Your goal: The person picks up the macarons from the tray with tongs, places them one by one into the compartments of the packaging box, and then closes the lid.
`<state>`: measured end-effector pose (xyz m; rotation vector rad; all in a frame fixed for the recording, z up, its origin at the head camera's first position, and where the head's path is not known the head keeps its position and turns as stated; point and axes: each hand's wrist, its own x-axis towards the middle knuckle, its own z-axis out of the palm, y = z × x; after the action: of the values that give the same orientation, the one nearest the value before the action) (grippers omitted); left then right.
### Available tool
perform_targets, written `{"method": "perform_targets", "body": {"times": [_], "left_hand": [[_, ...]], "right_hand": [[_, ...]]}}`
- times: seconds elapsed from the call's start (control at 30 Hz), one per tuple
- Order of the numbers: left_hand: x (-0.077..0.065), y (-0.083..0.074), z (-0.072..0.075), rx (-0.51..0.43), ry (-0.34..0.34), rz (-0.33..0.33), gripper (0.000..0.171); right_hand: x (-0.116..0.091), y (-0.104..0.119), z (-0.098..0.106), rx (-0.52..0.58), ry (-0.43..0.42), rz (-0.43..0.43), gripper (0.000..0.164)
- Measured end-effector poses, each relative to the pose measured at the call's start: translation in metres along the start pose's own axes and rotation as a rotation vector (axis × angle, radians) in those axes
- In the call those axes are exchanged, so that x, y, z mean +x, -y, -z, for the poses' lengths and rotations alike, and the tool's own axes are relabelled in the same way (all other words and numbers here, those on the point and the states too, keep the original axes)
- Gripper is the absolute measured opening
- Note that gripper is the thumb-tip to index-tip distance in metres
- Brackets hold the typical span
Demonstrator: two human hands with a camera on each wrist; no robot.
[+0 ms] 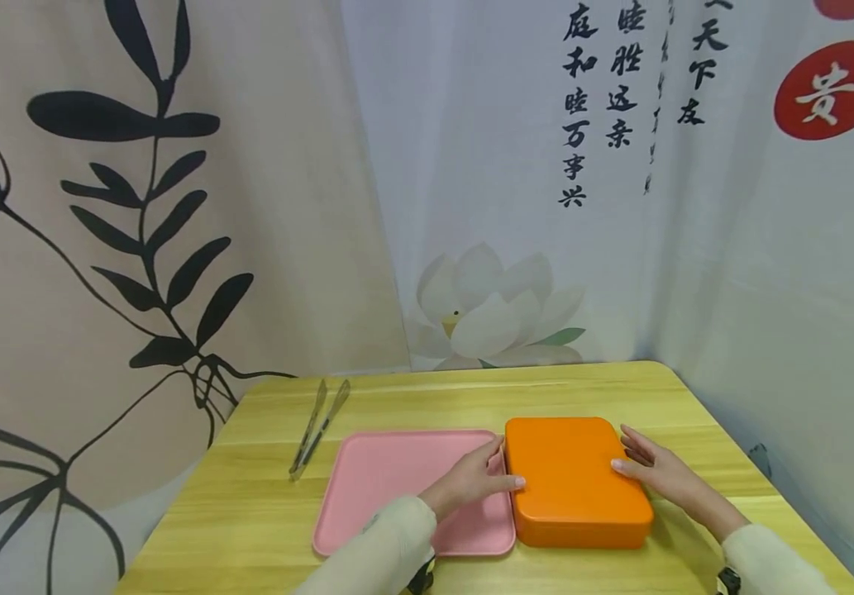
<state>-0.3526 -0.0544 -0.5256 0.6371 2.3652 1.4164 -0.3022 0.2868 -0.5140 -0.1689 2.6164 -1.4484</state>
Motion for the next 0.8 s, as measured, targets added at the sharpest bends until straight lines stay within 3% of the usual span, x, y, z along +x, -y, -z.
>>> {"method": "perform_targets", "body": {"times": [0.2,0.37,0.8], "left_hand": [[-0.004,0.007,-0.003,-0.076,0.044,-0.061,0.086],[-0.003,0.008,-0.006,-0.084,0.073,-0.103,0.083],[0.004,0.007,-0.012,-0.041,0.046,-0.031,0.086]], "right_hand": [[-0.004,-0.002,0.000,0.113,0.112,-0.010,0.085],[-0.004,-0.007,0.000,0.162,0.122,-0.023,0.084],[-0.007,-0.012,0.004,0.200,0.119,-0.065,0.081]]}}
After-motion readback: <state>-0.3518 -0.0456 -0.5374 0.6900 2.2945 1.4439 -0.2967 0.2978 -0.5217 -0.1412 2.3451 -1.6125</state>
